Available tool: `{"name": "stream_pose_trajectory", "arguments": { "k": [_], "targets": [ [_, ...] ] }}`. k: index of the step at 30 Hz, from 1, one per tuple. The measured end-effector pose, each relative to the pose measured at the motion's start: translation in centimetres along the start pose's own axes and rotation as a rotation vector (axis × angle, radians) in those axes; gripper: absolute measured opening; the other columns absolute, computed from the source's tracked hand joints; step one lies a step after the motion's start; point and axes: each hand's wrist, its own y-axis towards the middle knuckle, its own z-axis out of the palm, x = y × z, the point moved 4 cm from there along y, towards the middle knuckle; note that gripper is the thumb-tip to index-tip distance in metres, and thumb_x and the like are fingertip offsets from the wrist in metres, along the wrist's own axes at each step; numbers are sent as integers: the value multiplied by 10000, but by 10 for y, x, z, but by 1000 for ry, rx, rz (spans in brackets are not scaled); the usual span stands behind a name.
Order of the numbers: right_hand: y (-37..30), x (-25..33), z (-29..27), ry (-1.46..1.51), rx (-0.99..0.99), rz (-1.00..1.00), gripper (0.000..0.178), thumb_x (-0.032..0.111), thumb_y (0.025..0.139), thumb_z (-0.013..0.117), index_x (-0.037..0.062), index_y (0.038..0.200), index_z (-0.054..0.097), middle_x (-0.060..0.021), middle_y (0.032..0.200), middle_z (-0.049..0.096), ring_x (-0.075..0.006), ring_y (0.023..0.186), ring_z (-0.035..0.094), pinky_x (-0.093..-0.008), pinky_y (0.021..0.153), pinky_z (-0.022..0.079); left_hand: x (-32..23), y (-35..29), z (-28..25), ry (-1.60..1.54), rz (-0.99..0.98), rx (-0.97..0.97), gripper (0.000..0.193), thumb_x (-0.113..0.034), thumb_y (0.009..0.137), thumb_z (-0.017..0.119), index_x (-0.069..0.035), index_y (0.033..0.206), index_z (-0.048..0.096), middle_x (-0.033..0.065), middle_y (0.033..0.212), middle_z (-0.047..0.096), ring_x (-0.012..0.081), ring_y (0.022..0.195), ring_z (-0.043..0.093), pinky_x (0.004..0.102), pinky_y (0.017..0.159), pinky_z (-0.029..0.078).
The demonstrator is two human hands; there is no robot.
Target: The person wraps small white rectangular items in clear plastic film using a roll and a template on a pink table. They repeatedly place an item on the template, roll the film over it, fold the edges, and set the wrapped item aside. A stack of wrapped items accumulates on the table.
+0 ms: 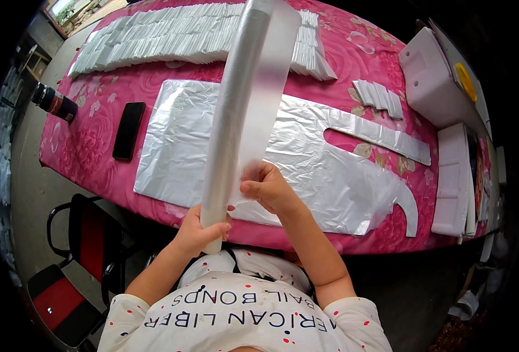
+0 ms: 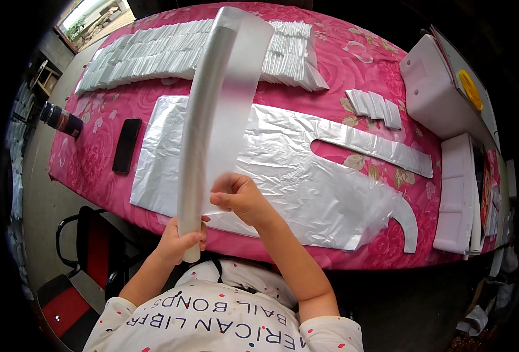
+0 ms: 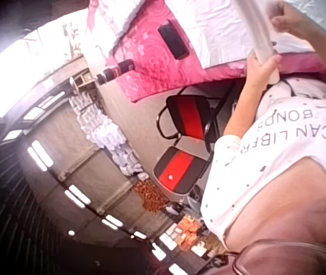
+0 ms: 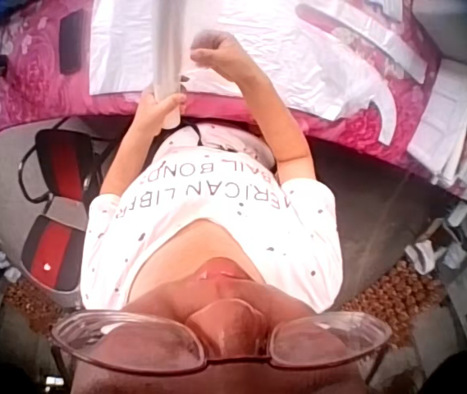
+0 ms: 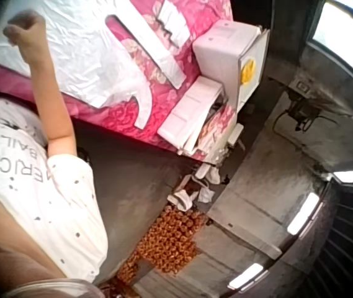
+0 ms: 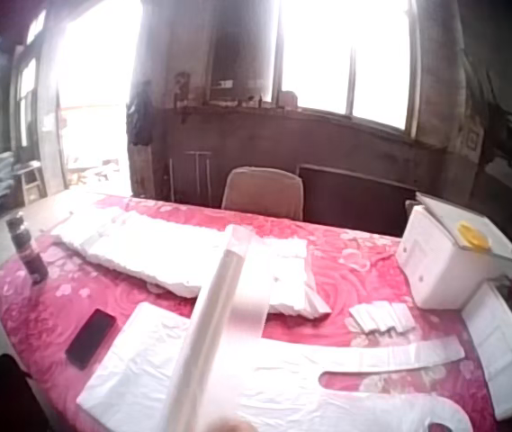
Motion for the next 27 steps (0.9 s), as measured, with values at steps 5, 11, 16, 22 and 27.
{"name": "stream_pose_trajectory", "arguments": {
  "k": [5, 11, 16, 22, 27],
  "targets": [
    [0, 2, 9, -101, -24, 22, 339, 115, 714, 772, 40, 995, 596, 55, 650, 487, -26, 549, 405, -185, 483, 306, 5, 0, 1, -96, -5, 14, 449, -208, 731, 719, 30, 1043, 501, 54, 721, 532, 134, 608, 546, 257, 553, 472],
    [2, 3, 11, -126, -68, 22, 421, 123, 719, 767, 19, 1086, 589, 50, 678, 518, -31, 564, 420, -185, 498, 337, 1, 5, 12, -224, -42, 120, 480, -262, 745, 718, -4, 1058, 461, 54, 735, 520, 131, 620, 534, 261, 563, 458],
    [-2, 31, 14, -179, -13, -37, 404, 135, 721, 766, 5, 1070, 610, 26, 738, 579, -38, 587, 455, -193, 523, 384, -14, 11, 26, -218, -35, 198, 487, -280, 738, 724, -14, 1052, 464, 54, 724, 519, 135, 612, 538, 263, 548, 452],
    [-7, 43, 18, -136, 51, -44, 364, 165, 713, 776, 11, 1007, 628, 18, 738, 597, -34, 586, 471, -183, 508, 386, -16, 13, 32, -300, -53, 311, 421, -234, 746, 698, -15, 1045, 499, 40, 719, 545, 115, 620, 558, 251, 566, 470],
    [-10, 40, 15, -86, 132, -50, 310, 171, 701, 784, 26, 931, 637, -8, 773, 627, -39, 601, 497, -187, 507, 386, -13, 13, 38, -382, -109, 453, 495, -304, 717, 730, -15, 1043, 495, 54, 714, 554, 125, 602, 561, 261, 552, 475]
  ]
}}
